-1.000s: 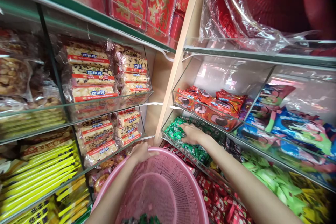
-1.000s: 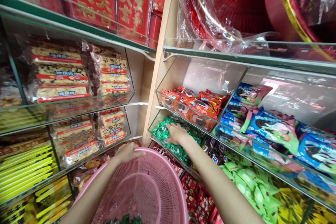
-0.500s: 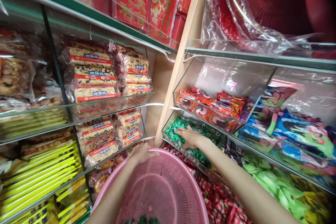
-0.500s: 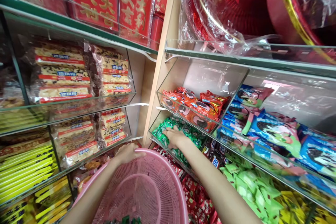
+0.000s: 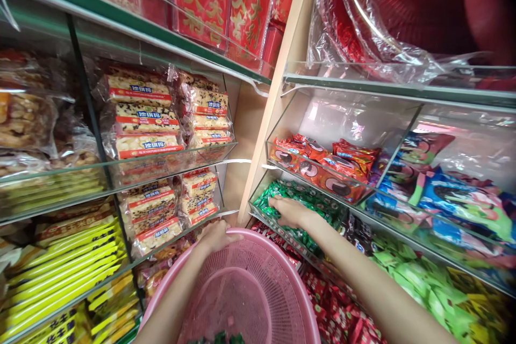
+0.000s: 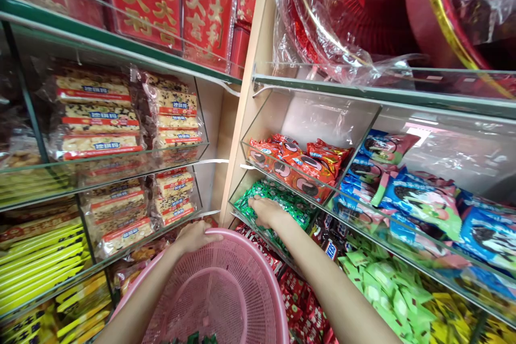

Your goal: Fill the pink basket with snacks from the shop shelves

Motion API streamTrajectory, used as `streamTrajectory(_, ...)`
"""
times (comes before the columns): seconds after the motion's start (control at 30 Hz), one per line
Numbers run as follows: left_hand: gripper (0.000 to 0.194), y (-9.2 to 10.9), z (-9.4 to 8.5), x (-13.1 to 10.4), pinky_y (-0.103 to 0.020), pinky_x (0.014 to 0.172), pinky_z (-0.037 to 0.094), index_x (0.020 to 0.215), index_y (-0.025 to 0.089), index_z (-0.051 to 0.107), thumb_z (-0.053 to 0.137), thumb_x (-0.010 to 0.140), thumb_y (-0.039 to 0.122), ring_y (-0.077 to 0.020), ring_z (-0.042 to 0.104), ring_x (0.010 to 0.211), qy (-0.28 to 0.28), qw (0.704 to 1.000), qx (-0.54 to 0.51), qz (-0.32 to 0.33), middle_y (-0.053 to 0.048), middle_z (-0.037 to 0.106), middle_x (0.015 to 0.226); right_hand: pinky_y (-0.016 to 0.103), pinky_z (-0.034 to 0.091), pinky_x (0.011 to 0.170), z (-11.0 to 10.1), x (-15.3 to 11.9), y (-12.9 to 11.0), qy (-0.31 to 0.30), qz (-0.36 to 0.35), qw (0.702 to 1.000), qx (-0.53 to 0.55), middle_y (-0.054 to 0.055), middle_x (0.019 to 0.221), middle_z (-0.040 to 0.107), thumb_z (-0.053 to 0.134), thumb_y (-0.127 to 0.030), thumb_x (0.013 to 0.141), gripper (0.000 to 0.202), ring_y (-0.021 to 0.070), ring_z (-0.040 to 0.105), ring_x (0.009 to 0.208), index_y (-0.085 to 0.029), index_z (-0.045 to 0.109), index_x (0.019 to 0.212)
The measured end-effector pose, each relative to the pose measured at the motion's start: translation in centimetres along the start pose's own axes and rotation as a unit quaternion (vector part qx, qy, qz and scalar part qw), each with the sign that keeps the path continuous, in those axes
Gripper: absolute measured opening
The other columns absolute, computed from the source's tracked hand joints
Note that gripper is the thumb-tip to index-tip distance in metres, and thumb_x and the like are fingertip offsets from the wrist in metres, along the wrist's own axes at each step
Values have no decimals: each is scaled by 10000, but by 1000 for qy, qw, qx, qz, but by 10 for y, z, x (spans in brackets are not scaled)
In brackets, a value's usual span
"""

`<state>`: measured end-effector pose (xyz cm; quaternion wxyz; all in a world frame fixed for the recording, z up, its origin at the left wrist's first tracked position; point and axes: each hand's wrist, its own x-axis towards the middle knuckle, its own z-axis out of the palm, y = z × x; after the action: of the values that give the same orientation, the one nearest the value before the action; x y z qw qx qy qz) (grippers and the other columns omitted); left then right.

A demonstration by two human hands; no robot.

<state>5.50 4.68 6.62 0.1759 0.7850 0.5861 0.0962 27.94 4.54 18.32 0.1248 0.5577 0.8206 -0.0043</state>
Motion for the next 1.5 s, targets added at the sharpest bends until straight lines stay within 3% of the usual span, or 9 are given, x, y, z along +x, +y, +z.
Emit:
streamTrajectory(0.27,598,-1,0,0,-295,615,430,705,213,630,378,715,755,-290,673,809,2,1000,0,1,-94,712,793,300,412,817,6,4,8,28,-6,999,28,106,1152,583,624,-177,725,364,252,579,1046,-210,571,1084)
streamTrajectory(0.5,585,1,0,-1,-289,602,418,702,217,636,394,714,749,-286,671,795,-1,1000,-2,-1,-95,708,774,299,408,863,-4,4,22,93,28,993,60,131,1152,585,590,-252,801,296,247,574,1059,-184,589,1089)
streamTrajectory(0.63,534,0,0,-2,-276,600,411,699,222,629,431,721,717,-271,669,795,3,1000,-5,-1,-76,709,782,288,415,872,-5,9,33,130,58,987,75,141,1134,615,544,-272,839,327,238,581,1055,-147,561,1140)
streamTrajectory(0.77,515,-1,1,-2,-273,601,408,677,221,617,436,732,700,-261,668,777,5,1000,-6,-2,-65,706,768,273,390,930,-2,11,39,157,78,981,80,156,1255,559,484,-276,877,417,222,530,1152,-119,460,1262)
streamTrajectory(0.87,532,-2,1,-1,-269,603,412,680,225,620,433,718,721,-258,669,773,5,1000,-7,-4,-61,707,767,284,393,919,-7,4,35,166,78,981,66,143,1208,587,474,-256,881,356,229,544,1130,-152,488,1222)
streamTrajectory(1.1,572,-1,0,1,-276,622,436,716,219,646,409,719,739,-268,674,796,-1,1000,0,2,-84,713,778,305,442,782,-31,-34,-5,185,63,981,8,121,1157,515,448,-202,879,195,236,548,1027,-205,535,1054)
streamTrajectory(1.23,551,-1,2,3,-284,640,441,713,220,653,428,719,724,-276,676,817,-3,1000,5,-3,-89,716,795,297,446,788,-28,-64,-46,191,-8,981,33,89,1083,498,436,-192,882,179,207,528,982,-208,543,1025)
streamTrajectory(1.33,536,-1,4,3,-297,647,445,724,221,665,437,725,707,-291,674,832,-6,1000,7,-6,-97,718,815,304,451,806,-6,-83,-79,154,-82,974,144,65,1080,510,434,-212,890,167,193,534,969,-220,556,1004)
streamTrajectory(1.5,551,-1,2,2,-299,667,453,729,228,669,436,714,726,-282,672,837,-9,1000,12,-3,-90,717,831,330,446,881,64,-99,-116,41,-159,939,303,23,1147,575,550,-268,831,246,211,538,1043,-287,565,1075)
